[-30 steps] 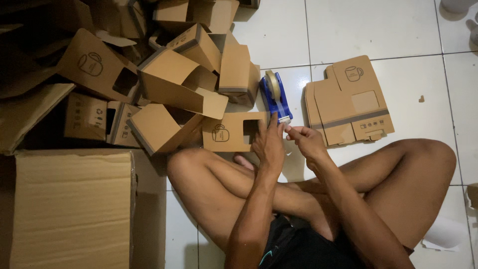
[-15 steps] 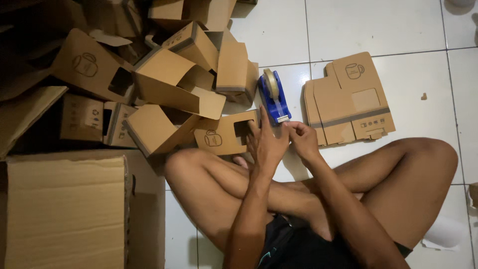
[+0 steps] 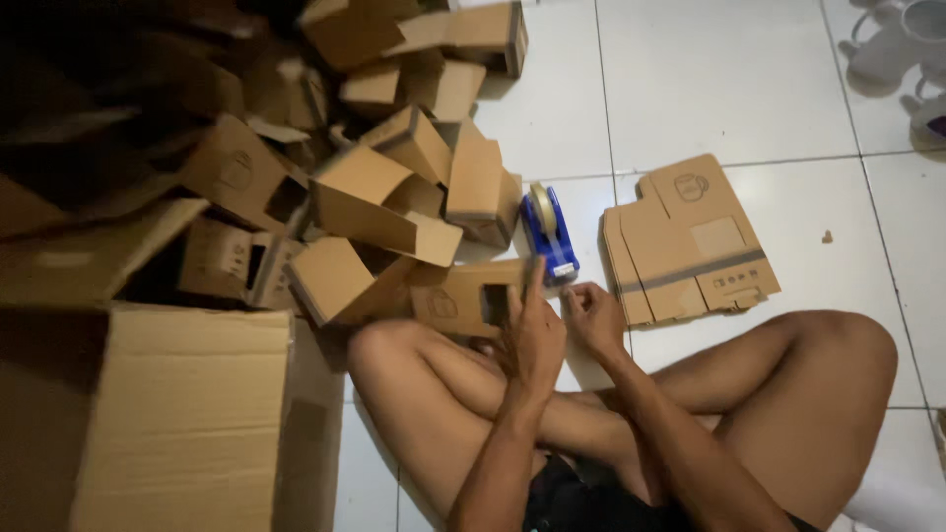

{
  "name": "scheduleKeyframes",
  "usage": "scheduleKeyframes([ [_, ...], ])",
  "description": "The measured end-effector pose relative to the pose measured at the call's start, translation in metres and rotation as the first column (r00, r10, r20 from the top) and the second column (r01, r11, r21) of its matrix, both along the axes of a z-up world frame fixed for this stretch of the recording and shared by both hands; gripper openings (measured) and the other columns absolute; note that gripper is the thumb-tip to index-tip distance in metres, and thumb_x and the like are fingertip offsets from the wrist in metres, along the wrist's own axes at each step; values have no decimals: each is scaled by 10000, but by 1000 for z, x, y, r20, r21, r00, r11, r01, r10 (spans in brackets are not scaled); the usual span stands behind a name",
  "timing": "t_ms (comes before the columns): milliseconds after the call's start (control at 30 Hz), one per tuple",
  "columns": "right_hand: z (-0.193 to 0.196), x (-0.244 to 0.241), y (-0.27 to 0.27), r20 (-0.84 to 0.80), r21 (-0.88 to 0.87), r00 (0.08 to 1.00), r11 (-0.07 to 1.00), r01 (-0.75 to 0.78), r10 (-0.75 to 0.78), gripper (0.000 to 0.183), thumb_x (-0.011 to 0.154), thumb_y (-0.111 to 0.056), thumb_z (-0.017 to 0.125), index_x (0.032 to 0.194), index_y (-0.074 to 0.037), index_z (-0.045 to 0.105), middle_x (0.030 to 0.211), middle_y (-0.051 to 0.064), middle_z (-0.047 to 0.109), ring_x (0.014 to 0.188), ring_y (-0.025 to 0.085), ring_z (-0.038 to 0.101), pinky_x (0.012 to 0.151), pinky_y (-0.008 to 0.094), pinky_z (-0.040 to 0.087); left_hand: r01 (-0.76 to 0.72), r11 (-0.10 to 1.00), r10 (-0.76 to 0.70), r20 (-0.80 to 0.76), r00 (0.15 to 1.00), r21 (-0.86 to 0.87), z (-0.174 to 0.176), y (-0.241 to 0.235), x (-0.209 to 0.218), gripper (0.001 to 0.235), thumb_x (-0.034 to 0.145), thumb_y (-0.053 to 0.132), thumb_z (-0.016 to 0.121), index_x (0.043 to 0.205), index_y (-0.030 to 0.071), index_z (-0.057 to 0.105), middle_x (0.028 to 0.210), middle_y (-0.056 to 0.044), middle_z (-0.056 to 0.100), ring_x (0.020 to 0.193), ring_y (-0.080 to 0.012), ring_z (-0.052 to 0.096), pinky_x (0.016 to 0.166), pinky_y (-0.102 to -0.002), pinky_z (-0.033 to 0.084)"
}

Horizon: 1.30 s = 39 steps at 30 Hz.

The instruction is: The person sits on the floor and assembles small cardboard boxes by folding the flaps and securing them with tape. They repeatedly pick up flat cardboard pieces, fold them into box shapes, and use a tape dispenser to seal the edges.

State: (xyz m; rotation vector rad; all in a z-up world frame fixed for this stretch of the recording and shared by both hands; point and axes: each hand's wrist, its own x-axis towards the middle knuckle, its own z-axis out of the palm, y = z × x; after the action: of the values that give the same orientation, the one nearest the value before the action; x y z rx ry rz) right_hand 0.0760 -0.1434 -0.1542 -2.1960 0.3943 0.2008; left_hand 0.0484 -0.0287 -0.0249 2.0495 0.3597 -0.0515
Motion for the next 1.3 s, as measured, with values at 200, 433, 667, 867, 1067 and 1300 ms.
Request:
scheduleKeyframes([
  [200,-1,-20,-15,-52,317,995,944,96,-84,269,962,-300,731,1138,-106,795,957,201,770,834,333,731,698,451,570,-4,999,14,232,973,-42,-6,-4,-24,595,1047,277,433,1624,177,330,1480,-285,538,1352,-489,528,1127,-581,397],
  [433,82,-45,-18,-34,594,916,729,340,-400,230,973,-255,772,1068,-47,748,794,124,671,648,156,554,510,232,459,-46,989,54,-56,997,139,42,7,-43,987,919,641,509,1679,294,-17,1478,-61,631,1433,-545,368,1170,-691,29],
  [667,165,-69,-15,409,387,875,918,90,-258,119,1022,-138,761,1044,-21,769,737,139,683,681,186,624,620,339,544,-180,968,203,123,971,-176,42,16,-34,751,918,522,645,1558,229,383,1079,-121,817,998,-241,789,943,-354,493],
  [867,185,-69,-2,313,453,946,889,-68,-87,99,961,-93,750,1022,-28,793,661,116,698,612,163,648,556,328,589,-157,906,213,103,972,-394,29,17,-33,563,970,506,582,1458,240,493,1011,-22,812,979,-188,712,1041,-342,393],
  [1067,183,-68,3,242,483,970,870,-100,-23,95,952,-45,720,1012,-15,788,563,125,647,438,160,618,459,292,533,-201,962,202,-12,979,-184,-26,18,-30,390,1005,631,444,1264,387,604,1047,109,807,1370,-444,464,1226,-554,146],
  [1300,181,-63,-3,166,532,985,845,-52,-44,119,977,-79,713,1026,5,781,572,110,600,466,143,593,449,295,506,-90,856,233,225,946,-509,-4,12,-29,324,1074,413,507,1283,178,584,818,-15,661,1027,-185,556,1081,-468,289],
])
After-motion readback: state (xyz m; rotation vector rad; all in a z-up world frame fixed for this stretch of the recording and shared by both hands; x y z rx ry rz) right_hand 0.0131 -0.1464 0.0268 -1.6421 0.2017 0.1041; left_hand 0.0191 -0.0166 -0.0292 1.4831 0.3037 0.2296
